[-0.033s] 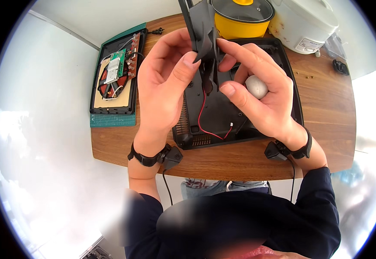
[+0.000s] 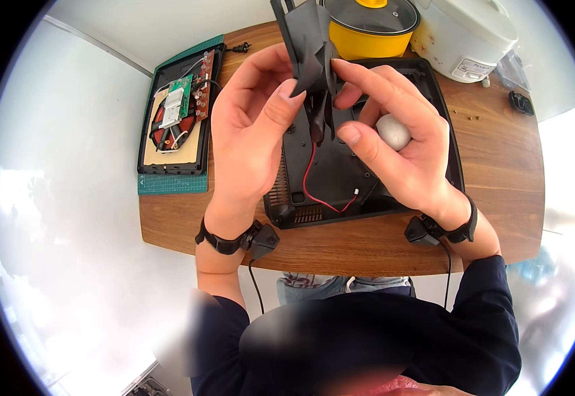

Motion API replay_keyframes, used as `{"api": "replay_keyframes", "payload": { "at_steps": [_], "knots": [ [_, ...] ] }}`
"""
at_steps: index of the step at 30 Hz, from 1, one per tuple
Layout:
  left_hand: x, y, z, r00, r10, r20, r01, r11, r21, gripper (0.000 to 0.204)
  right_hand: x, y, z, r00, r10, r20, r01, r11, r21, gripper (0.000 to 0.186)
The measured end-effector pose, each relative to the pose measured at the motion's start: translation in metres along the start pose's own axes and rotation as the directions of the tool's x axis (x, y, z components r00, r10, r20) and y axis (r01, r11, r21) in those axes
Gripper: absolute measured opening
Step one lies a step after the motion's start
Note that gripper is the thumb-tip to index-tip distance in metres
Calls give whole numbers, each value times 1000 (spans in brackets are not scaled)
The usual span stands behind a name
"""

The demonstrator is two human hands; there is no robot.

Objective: The person uses a screwdriver to remove screws from a green circuit board attached to a black plastic housing. They then remove the circuit board and a black fan, inspecting the fan's center hub before placing the components back into the housing.

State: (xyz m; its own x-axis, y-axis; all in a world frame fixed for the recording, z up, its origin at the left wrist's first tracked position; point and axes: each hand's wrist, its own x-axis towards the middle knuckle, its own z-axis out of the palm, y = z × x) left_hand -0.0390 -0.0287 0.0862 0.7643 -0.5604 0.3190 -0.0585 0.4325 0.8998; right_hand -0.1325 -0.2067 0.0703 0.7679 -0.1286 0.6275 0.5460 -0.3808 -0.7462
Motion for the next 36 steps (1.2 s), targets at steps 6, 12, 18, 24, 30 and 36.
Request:
{"api": "replay_keyframes", "payload": {
  "at_steps": [6, 12, 18, 24, 30, 36],
  "knots": [
    [-1, -8, -4, 991, 2, 132, 35, 962, -271, 37, 0, -5, -1, 988, 132, -74, -129, 991, 47, 48],
    [-4, -15, -10, 988, -63, 140, 103, 948, -301, 35, 3, -9, -8, 997, 42, -64, -48, 995, -92, 58],
    [-5, -18, -6, 971, -106, 213, 188, 890, -415, 38, 6, -7, -11, 996, -64, -65, 51, 981, -190, 71],
    [-5, -26, -11, 970, -76, 229, 168, 895, -413, 35, 8, -13, -7, 995, -72, -75, 52, 969, -240, 65],
    [-4, -22, -4, 959, -198, 203, 276, 817, -506, 33, 7, -15, -7, 994, -52, -100, 25, 966, -257, 57],
    [-4, -26, -3, 960, -216, 176, 274, 844, -461, 34, 8, -17, -5, 991, -51, -126, 17, 967, -255, 53]
  ]
}}
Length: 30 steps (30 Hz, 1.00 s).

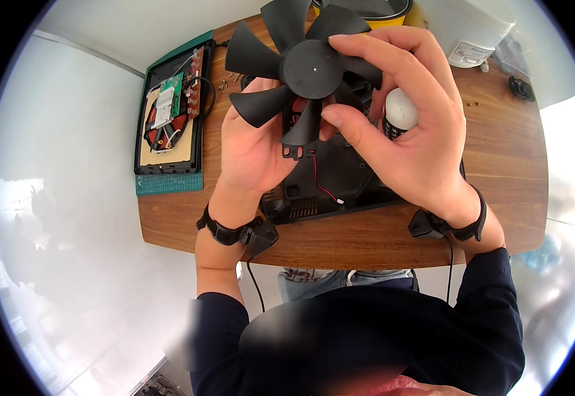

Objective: The person uses a screwdriver to remove screws from a green circuit board attached to a black plastic housing. They then remove the circuit board and a black fan, inspecting the fan's center hub before placing the components back into the housing.

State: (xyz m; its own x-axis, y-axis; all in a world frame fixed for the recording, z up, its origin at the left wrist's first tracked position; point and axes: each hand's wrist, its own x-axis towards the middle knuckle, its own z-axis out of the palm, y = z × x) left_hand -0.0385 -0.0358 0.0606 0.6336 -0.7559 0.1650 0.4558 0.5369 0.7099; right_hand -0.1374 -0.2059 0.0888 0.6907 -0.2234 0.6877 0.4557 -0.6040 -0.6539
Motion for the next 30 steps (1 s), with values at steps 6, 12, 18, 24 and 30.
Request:
{"api": "replay_keyframes", "payload": {
  "at_steps": [6, 12, 18, 24, 30],
  "knots": [
    [0, -3, -2, 1000, -20, 20, 22, 998, -59, 35, 0, 1, -1, 1000, -19, 6, 19, 1000, -7, 52],
    [-3, -2, 1, 999, -22, -26, 22, 1000, -11, 35, 0, 2, -1, 998, -60, 0, 60, 998, -31, 56],
    [0, -5, -5, 994, 46, 95, -46, 999, 2, 39, -5, 9, -3, 997, 54, -48, -47, 990, 136, 65],
    [1, -8, -5, 986, 73, 152, -67, 997, -45, 43, -1, -1, -3, 914, 383, 132, -403, 831, 383, 54],
    [0, -6, -8, 980, 73, 185, -79, 997, 22, 46, 1, 4, -7, 858, 417, 299, -513, 725, 460, 41]
  ]
}}
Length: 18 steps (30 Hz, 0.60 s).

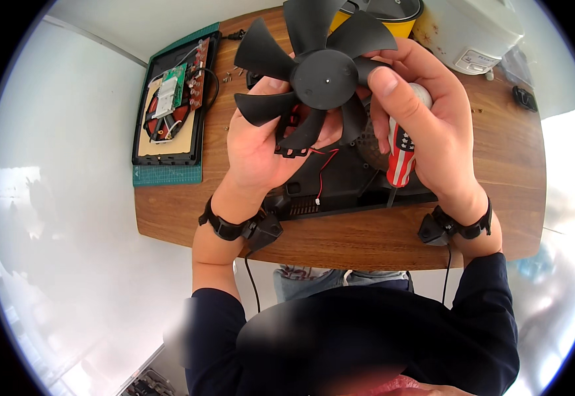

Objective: The person uses a screwdriver to remove screws from a green circuit board attached to a black plastic housing. They then remove the circuit board and a black fan, inspecting the fan's center hub before placing the components back into the housing.

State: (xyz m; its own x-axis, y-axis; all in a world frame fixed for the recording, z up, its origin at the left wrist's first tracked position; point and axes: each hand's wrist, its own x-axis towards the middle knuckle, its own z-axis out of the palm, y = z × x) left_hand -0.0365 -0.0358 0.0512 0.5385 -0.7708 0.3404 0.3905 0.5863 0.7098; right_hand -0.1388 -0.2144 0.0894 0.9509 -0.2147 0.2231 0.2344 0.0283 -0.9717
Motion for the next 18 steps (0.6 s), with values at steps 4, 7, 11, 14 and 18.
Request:
{"api": "replay_keyframes", "payload": {
  "at_steps": [4, 7, 11, 14, 18],
  "knots": [
    [-1, 0, 11, 990, -17, -138, 21, 999, 28, 46, 2, 3, 1, 999, 38, -16, -36, 993, 114, 39],
    [-2, -2, 4, 998, 7, -66, -3, 998, 67, 45, 2, 4, 3, 996, 46, -74, -34, 988, 148, 39],
    [-5, 0, 14, 988, -4, -154, 32, 983, 180, 44, 3, 7, 1, 996, 50, -75, -35, 981, 192, 39],
    [-6, 1, 17, 978, -30, -206, 75, 974, 215, 45, 3, 7, 0, 998, 47, -38, -39, 982, 187, 39],
    [-6, 1, 16, 984, -51, -170, 82, 980, 180, 46, 3, 7, -4, 998, 58, 4, -58, 980, 193, 39]
  ]
}}
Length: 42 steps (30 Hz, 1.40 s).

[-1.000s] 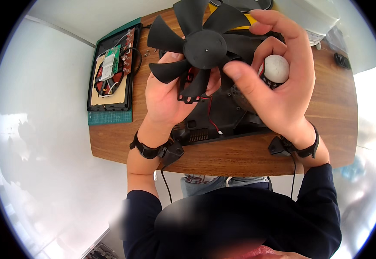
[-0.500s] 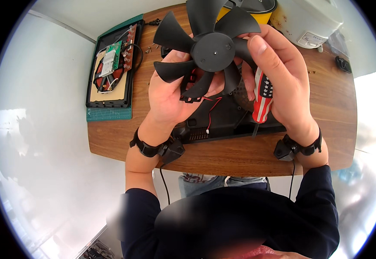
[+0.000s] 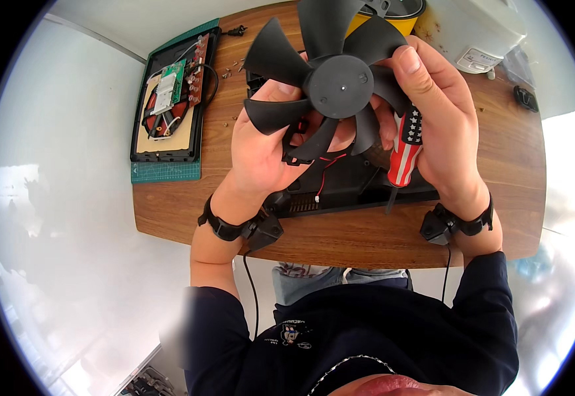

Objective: The person uses a screwdriver to remove screws from a green circuit board attached to a black plastic housing. They then remove the circuit board and a black fan, inspecting the fan's center hub before placing the components back into the housing.

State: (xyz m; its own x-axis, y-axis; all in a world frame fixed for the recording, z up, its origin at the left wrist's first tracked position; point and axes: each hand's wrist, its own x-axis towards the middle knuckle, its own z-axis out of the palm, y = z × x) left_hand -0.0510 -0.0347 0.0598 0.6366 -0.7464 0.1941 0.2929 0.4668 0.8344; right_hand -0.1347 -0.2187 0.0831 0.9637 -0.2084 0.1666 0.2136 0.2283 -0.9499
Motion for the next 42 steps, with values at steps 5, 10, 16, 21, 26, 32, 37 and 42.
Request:
{"api": "replay_keyframes", "payload": {
  "at_steps": [5, 10, 16, 21, 26, 32, 37, 42],
  "knots": [
    [-1, -3, 4, 996, -10, -84, 6, 999, -43, 45, -1, 2, 2, 997, 14, -80, -11, 999, 47, 40],
    [1, 1, 4, 1000, -2, 3, 3, 998, -67, 44, -1, -1, 3, 997, 38, -71, -35, 998, 43, 40],
    [0, -3, 2, 1000, -3, -20, 1, 998, -68, 42, 0, -1, 1, 997, 49, -57, -45, 997, 58, 41],
    [1, 0, 11, 991, -48, -122, 41, 997, -58, 39, 0, 0, 2, 994, 28, -104, -26, 999, 19, 41],
    [8, -1, 11, 998, -37, -46, 28, 980, -199, 40, 4, 6, 0, 998, -29, -64, 25, 998, -61, 40],
    [14, -5, 3, 1000, -10, -5, 8, 940, -341, 39, 4, 0, 9, 997, -53, -64, 38, 976, -214, 51],
    [16, -5, -5, 998, 33, 48, -13, 929, -370, 37, 4, 0, 9, 997, -39, -64, 22, 969, -248, 55],
    [17, -4, -8, 997, 57, 43, -37, 927, -374, 34, 5, 0, 8, 995, -82, -53, 65, 961, -270, 48]
  ]
}}
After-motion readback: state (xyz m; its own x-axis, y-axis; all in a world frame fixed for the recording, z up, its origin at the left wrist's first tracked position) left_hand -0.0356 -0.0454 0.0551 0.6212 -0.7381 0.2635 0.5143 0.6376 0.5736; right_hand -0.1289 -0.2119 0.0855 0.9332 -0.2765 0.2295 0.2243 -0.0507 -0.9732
